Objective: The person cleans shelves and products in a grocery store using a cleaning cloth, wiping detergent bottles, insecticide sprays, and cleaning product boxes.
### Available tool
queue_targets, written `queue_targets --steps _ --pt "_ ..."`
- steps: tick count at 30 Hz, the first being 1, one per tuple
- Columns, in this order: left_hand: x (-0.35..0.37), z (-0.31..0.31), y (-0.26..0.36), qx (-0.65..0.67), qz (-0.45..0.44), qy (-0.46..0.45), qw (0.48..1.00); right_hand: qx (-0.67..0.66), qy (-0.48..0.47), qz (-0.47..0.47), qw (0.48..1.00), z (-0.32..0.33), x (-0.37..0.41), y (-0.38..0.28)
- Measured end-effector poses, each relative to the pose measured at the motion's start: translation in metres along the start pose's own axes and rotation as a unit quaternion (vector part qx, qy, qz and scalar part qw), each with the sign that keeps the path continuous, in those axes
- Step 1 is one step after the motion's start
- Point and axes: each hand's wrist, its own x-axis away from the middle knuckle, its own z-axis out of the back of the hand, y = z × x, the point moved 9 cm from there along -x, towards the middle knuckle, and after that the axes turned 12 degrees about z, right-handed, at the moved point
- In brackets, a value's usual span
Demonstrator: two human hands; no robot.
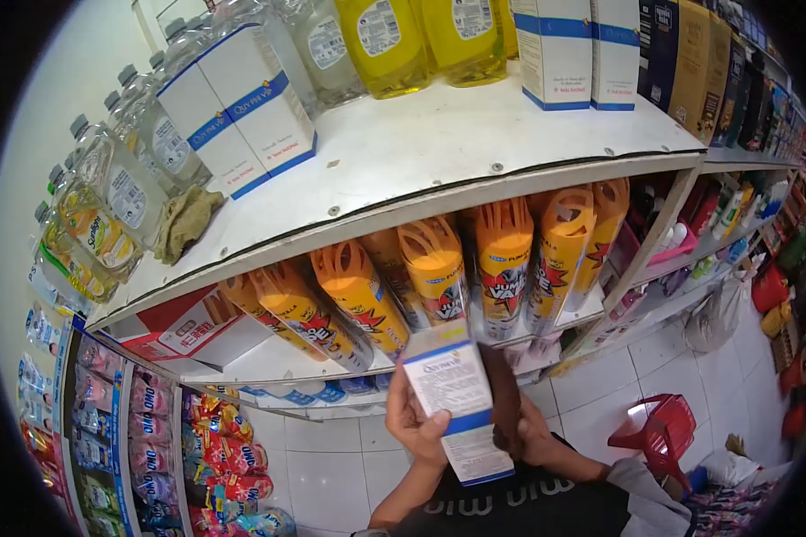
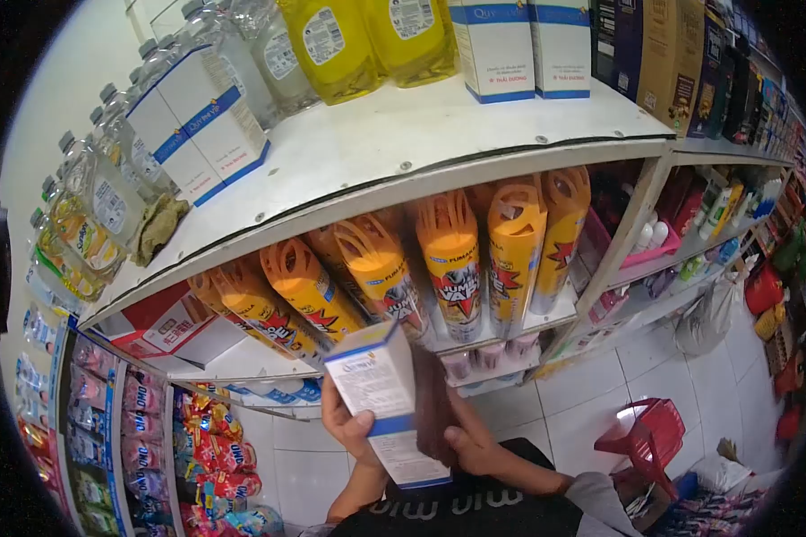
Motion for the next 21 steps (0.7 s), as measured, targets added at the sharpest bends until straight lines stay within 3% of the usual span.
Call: queue_targets --steps 5,6,9,12,15,17,19,20,21 --pt "-0.004 0.018 0.040 0.013 -0.151 0.127 0.980 0.148 -0.045 0.040 0.987 0.010 0.014 0.014" --pt "-0.003 0.026 0.041 -0.008 -0.177 0.118 0.977 0.143 -0.031 0.036 0.989 0.004 0.006 -0.001" --pt "0.013 0.027 0.045 -0.106 -0.296 0.121 0.942 0.315 -0.104 0.117 0.936 0.010 -0.002 -0.001" --pt "0.028 0.006 0.058 -0.220 -0.365 0.069 0.902 0.384 -0.069 0.184 0.902 0.012 -0.017 -0.016" --pt "0.039 -0.010 0.065 -0.252 -0.430 0.041 0.866 0.326 -0.017 0.124 0.937 0.035 -0.012 -0.005" --pt "0.047 -0.026 0.070 -0.302 -0.477 -0.011 0.826 0.190 0.048 0.086 0.977 0.054 -0.003 0.006" --pt "0.044 -0.033 0.061 -0.294 -0.433 -0.025 0.852 0.079 0.068 0.072 0.992 0.052 -0.013 -0.015" --pt "0.038 -0.046 0.054 -0.319 -0.384 -0.076 0.863 0.209 0.002 0.094 0.973 0.043 -0.013 -0.020" --pt "0.031 -0.059 0.049 -0.279 -0.270 -0.129 0.913 0.334 -0.063 0.113 0.934 0.032 -0.011 -0.021"
